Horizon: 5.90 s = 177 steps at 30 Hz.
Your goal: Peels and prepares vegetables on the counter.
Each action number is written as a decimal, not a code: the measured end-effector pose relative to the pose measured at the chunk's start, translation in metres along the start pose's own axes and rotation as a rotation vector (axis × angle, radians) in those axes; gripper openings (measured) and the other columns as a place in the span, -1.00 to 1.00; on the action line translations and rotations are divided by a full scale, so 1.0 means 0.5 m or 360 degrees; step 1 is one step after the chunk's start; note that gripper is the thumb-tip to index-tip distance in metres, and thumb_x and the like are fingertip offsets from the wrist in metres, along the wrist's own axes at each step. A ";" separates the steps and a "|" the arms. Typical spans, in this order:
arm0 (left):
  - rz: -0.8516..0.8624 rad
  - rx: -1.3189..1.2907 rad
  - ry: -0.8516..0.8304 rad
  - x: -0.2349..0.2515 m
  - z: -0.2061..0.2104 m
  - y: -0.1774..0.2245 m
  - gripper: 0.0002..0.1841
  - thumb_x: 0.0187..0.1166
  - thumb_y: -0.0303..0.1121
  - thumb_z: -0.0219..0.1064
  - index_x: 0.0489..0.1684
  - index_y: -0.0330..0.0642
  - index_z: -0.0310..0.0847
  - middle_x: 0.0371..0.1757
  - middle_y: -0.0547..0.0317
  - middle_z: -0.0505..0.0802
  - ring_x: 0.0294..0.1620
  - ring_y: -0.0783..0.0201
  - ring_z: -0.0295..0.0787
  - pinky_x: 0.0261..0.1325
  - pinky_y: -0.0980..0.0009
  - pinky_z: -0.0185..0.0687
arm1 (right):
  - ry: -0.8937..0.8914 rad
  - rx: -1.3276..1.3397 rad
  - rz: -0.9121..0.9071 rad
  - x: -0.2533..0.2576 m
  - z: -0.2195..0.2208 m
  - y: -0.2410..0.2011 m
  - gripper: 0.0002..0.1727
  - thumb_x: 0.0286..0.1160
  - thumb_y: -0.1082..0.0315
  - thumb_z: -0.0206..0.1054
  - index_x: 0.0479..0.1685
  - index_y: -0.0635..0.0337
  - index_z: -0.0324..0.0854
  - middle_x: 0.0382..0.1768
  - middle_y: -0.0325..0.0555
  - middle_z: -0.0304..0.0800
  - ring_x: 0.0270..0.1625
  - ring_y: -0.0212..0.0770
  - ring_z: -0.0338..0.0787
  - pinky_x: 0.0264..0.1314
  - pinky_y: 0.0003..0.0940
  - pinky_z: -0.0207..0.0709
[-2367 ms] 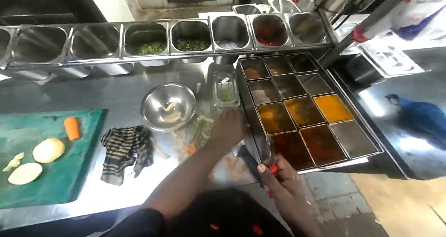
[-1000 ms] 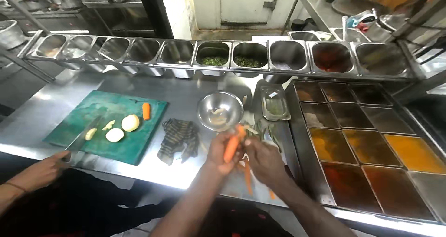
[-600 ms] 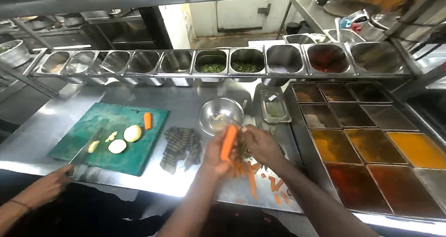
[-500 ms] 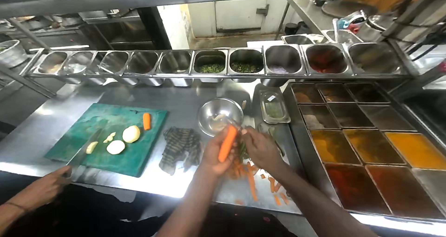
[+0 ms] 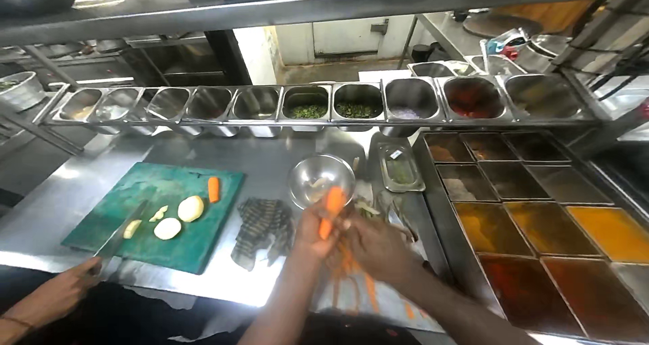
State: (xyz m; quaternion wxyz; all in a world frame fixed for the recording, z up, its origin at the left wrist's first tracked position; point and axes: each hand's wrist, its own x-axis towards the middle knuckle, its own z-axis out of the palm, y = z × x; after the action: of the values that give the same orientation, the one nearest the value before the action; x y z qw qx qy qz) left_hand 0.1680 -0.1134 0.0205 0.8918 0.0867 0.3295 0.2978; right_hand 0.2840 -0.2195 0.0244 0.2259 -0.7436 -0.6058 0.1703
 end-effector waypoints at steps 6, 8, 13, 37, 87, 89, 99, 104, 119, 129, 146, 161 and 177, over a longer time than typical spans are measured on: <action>0.0099 -0.0043 -0.0002 0.016 -0.013 -0.003 -0.70 0.75 -0.30 0.01 0.29 -0.11 0.53 -0.14 -0.06 0.79 -0.48 0.23 0.72 -0.48 0.42 0.67 | -0.0016 0.0050 -0.0017 0.025 -0.024 0.010 -0.48 0.82 -0.02 -0.09 0.02 0.12 0.73 -0.35 0.06 0.83 -0.18 0.16 0.87 -0.12 0.25 0.66; -0.0011 0.0034 -0.0091 0.015 -0.016 0.000 -0.64 0.80 -0.08 0.06 0.16 -0.16 0.61 -0.23 -0.03 0.77 -0.46 0.23 0.72 -0.40 0.41 0.71 | -0.0073 0.0128 0.0216 0.070 -0.048 0.024 -0.53 0.86 0.00 -0.08 -0.03 0.12 0.67 -0.42 0.04 0.76 -0.21 0.13 0.83 -0.12 0.20 0.62; -0.0043 -0.0031 -0.0012 0.012 -0.006 0.001 -0.70 0.72 -0.21 0.08 0.09 -0.22 0.59 -0.23 -0.05 0.80 -0.52 0.25 0.73 -0.54 0.43 0.69 | -0.0084 0.0120 0.0105 0.015 0.001 0.012 -0.45 0.83 -0.04 -0.16 0.10 0.12 0.70 -0.34 0.09 0.82 -0.14 0.18 0.86 -0.06 0.26 0.65; -0.0043 0.0103 -0.0201 0.024 0.006 0.008 -0.65 0.75 -0.11 0.08 0.01 -0.21 0.64 -0.26 -0.04 0.79 -0.45 0.22 0.76 -0.44 0.39 0.73 | -0.0077 0.0217 0.0293 0.081 -0.059 0.032 -0.57 0.85 0.05 -0.07 -0.09 0.11 0.63 -0.44 0.02 0.70 -0.23 0.07 0.78 -0.13 0.14 0.59; -0.0002 0.0061 0.0112 0.060 0.015 0.014 -0.61 0.80 -0.12 -0.05 0.10 -0.21 0.60 -0.24 0.04 0.80 -0.58 0.33 0.67 -0.57 0.52 0.60 | 0.0066 0.0152 -0.0115 -0.001 0.012 0.013 -0.47 0.75 0.01 -0.08 -0.05 0.15 0.76 -0.40 0.08 0.82 -0.23 0.14 0.88 -0.19 0.23 0.67; -0.0025 0.0087 0.0014 0.051 0.006 0.025 -0.61 0.80 -0.13 -0.06 0.15 -0.20 0.60 -0.13 -0.01 0.84 -0.50 0.30 0.73 -0.49 0.47 0.67 | 0.0139 0.0358 -0.0060 0.026 -0.010 0.041 -0.49 0.74 0.02 -0.06 -0.10 0.14 0.77 -0.36 0.00 0.79 -0.21 0.02 0.83 -0.12 0.16 0.65; 0.1222 0.1638 0.0683 -0.001 -0.141 0.264 -0.55 0.62 -0.27 0.42 0.47 -0.16 0.61 0.31 -0.07 0.78 0.16 0.08 0.77 0.20 0.05 0.70 | -0.0981 0.2548 0.1123 -0.051 0.049 0.095 -0.12 0.71 -0.37 -0.65 -0.06 -0.04 0.59 -0.73 -0.44 0.45 -0.81 -0.52 0.34 -0.81 -0.59 0.27; 0.1426 0.2404 0.1331 0.008 -0.249 0.371 -0.51 0.55 -0.26 0.45 0.49 -0.05 0.62 0.39 -0.10 0.76 0.32 -0.12 0.75 0.39 -0.20 0.63 | -0.0488 0.2602 0.0671 -0.048 0.027 0.090 -0.10 0.61 -0.48 -0.59 -0.06 -0.19 0.67 -0.71 -0.43 0.57 -0.74 -0.47 0.51 -0.72 -0.53 0.44; 0.1647 0.2980 0.1375 0.060 -0.247 0.448 -0.41 0.68 -0.07 0.28 0.61 -0.22 0.47 0.69 -0.46 0.36 0.64 -0.53 0.26 0.52 -0.41 0.29 | -0.0256 0.2337 0.1031 -0.033 -0.016 0.118 -0.58 0.89 0.09 -0.13 0.14 0.08 0.63 -0.62 -0.34 0.41 -0.79 -0.54 0.27 -0.80 -0.66 0.28; 0.1294 0.3570 -0.0458 -0.010 -0.298 -0.173 0.33 0.07 0.77 0.13 0.88 -0.02 0.10 0.85 -0.41 0.11 0.86 -0.45 -0.14 0.80 -0.41 -0.21 | 0.0463 0.1781 0.1018 -0.214 -0.006 0.164 -0.78 0.64 0.23 0.23 0.03 0.16 0.60 -0.66 -0.35 0.44 -0.78 -0.46 0.37 -0.74 -0.53 0.42; 0.1365 0.3714 -0.0567 0.110 -0.071 -0.207 -0.48 0.55 0.10 0.35 0.49 0.25 0.64 0.65 0.13 0.56 0.71 -0.09 0.32 0.62 -0.24 0.24 | 0.0574 0.0727 0.0754 -0.277 0.054 0.191 -0.49 0.64 0.19 0.17 0.51 0.23 0.46 -0.01 -0.02 0.78 -0.26 -0.22 0.83 -0.21 -0.18 0.81; 0.0417 0.2198 -0.0461 0.021 0.009 -0.154 -0.05 0.17 -0.38 0.77 0.68 0.07 0.30 -0.21 0.16 0.89 -0.28 0.23 0.86 -0.11 0.23 0.85 | 0.0121 0.1172 0.0609 -0.230 0.023 0.148 -0.54 0.64 0.17 0.19 0.46 0.12 0.35 -0.18 -0.25 0.84 -0.36 -0.31 0.75 -0.35 -0.33 0.64; 0.0960 0.3273 0.1130 -0.027 -0.277 0.108 -0.48 0.49 -0.05 0.48 0.42 0.02 0.70 0.56 -0.16 0.62 0.59 -0.32 0.46 0.51 -0.34 0.40 | 0.0250 0.1465 0.0625 -0.216 0.035 0.116 -0.60 0.51 0.30 0.28 0.32 0.19 0.57 -0.13 -0.13 0.76 -0.49 -0.26 0.70 -0.61 -0.40 0.59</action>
State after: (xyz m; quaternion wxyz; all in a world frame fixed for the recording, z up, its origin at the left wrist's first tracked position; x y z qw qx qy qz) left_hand 0.0457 -0.0838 -0.0595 0.1444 0.7663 0.6186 0.0962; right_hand 0.3003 -0.3323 -0.0239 0.5388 -0.6774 -0.2979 0.4026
